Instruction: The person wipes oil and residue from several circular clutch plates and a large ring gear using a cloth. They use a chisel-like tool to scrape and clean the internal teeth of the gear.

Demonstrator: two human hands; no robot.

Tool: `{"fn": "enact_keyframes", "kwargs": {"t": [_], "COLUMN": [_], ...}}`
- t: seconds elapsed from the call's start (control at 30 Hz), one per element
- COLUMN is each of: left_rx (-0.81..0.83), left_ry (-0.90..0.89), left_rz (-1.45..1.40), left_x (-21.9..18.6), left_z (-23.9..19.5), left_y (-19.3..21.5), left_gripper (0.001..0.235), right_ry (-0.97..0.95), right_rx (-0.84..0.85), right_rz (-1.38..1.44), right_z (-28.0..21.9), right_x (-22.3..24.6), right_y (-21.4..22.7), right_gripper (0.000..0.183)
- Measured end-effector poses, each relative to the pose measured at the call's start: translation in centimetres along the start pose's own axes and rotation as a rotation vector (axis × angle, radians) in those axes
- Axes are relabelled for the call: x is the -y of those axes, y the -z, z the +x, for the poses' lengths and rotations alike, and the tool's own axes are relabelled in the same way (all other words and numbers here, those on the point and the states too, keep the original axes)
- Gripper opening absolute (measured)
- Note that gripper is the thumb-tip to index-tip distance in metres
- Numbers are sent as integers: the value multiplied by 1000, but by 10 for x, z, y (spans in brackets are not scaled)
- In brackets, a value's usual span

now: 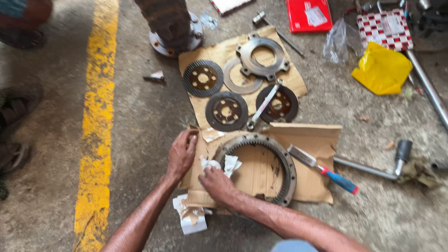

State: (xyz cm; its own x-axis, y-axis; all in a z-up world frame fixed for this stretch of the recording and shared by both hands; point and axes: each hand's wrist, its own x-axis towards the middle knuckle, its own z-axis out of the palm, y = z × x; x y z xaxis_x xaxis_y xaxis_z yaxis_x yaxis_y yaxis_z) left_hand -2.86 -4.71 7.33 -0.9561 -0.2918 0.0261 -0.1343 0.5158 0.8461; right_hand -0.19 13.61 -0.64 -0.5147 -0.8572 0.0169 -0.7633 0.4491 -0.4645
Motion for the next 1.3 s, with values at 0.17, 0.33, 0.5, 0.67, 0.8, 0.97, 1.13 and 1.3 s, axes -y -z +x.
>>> {"fn": "enact_keyframes", "kwargs": {"t": [0.17, 0.33, 0.5, 0.67, 0.8, 0.97, 1.13, 1.3], "left_rx": [64, 130, 152, 162, 248, 317, 290, 302], "left_ry": [-138, -254, -244, -299, -261, -181, -134, -55], "left_rz": [67, 93, 97, 41, 85, 104, 142, 183], "left_x": [-9, -3, 5, -1, -18, -26, -10, 6], "left_z": [-12, -16, -12, -5, -4, -7, -11, -7], "left_y": [2, 1, -5, -21, -30, -23, -16, -18], "left_gripper": [21, 19, 18, 19, 23, 22, 24, 26], "right_ry": [131, 99, -200, -23, 97, -329, -476, -637], "right_rx": [228, 555, 581, -28, -83, 0, -117, -224], "right_rz": [44, 149, 398, 99, -135, -50, -73, 150], "right_z": [-64, -110, -47, 23, 12, -25, -85, -159], "right_x": [12, -16, -45, -81, -119, -158, -161, -143], "right_y": [-12, 16, 77, 99, 92, 113, 129, 113], "right_gripper": [15, 35, 43, 45, 53, 19, 24, 43]}}
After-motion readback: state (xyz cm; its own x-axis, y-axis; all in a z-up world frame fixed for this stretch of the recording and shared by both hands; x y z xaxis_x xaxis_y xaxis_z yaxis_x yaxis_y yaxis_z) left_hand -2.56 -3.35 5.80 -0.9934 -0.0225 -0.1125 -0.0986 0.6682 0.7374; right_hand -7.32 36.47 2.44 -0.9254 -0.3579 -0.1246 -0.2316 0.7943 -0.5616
